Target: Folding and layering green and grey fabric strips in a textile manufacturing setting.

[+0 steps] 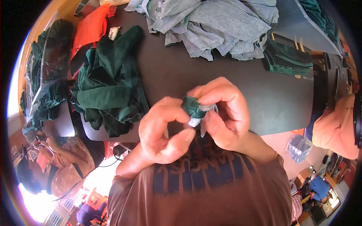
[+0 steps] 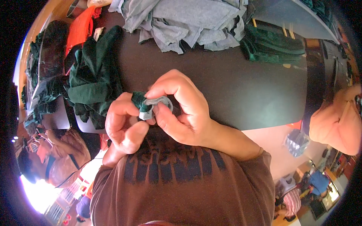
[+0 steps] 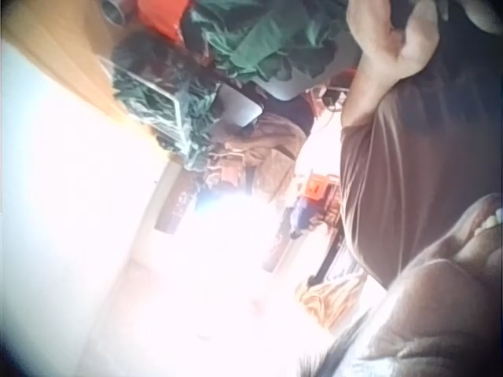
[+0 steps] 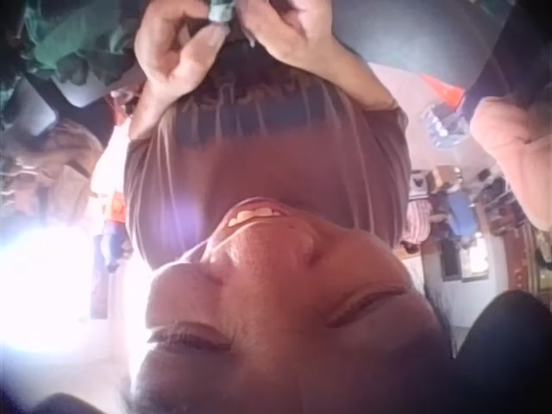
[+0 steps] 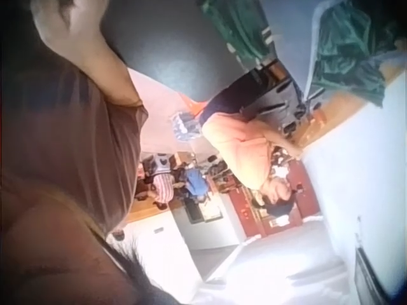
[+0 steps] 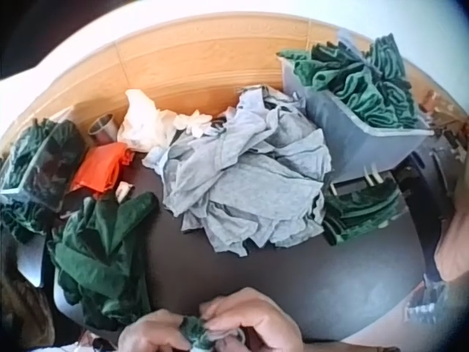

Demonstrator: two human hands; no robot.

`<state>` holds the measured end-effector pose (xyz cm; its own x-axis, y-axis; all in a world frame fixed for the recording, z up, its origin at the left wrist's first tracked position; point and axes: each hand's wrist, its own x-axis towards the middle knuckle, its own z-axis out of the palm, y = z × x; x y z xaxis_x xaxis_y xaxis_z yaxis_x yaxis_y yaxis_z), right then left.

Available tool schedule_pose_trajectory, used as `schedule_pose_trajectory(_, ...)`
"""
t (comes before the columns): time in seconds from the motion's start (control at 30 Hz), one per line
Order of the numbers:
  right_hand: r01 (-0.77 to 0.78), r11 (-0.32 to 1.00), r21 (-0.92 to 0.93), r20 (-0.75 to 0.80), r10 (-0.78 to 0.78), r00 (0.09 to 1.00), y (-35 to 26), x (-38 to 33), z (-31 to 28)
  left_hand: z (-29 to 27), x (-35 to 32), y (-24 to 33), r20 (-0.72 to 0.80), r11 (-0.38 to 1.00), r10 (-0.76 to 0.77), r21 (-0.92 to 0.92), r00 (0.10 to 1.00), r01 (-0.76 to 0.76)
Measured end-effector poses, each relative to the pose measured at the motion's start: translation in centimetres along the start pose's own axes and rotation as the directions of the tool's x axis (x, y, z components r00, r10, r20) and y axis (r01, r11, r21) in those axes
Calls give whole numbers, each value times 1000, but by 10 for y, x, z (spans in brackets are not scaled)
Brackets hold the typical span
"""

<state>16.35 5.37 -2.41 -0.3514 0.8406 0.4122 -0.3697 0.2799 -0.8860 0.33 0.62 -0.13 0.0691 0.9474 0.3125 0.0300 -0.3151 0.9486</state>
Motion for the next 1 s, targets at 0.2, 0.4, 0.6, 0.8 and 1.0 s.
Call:
schedule_pose_trajectory(0.2, -229, 925, 304, 73, 217, 973, -7, 3, 7, -5, 12, 7, -46, 994, 19, 104, 999, -15)
schedule_pose_trajectory(0.4, -351, 827, 439, 118, 334, 935, -4, 5, 6, -8, 22, 9, 151, 835, 205, 488, 967, -253)
schedule_pose_trajectory(0.6, -535, 684, 497, 206, 505, 838, -13, 8, 0, -18, 25, 7, -24, 733, 286, 649, 958, -203)
schedule_pose_trajectory(0.8, -656, 510, 557, 294, 618, 730, -25, 15, -4, -25, 20, 14, 12, 645, 294, 735, 956, -208)
schedule_pose_trajectory(1.0, -657, 467, 591, 308, 622, 720, -19, 12, -4, -22, 23, 18, -86, 969, 42, 246, 995, -20)
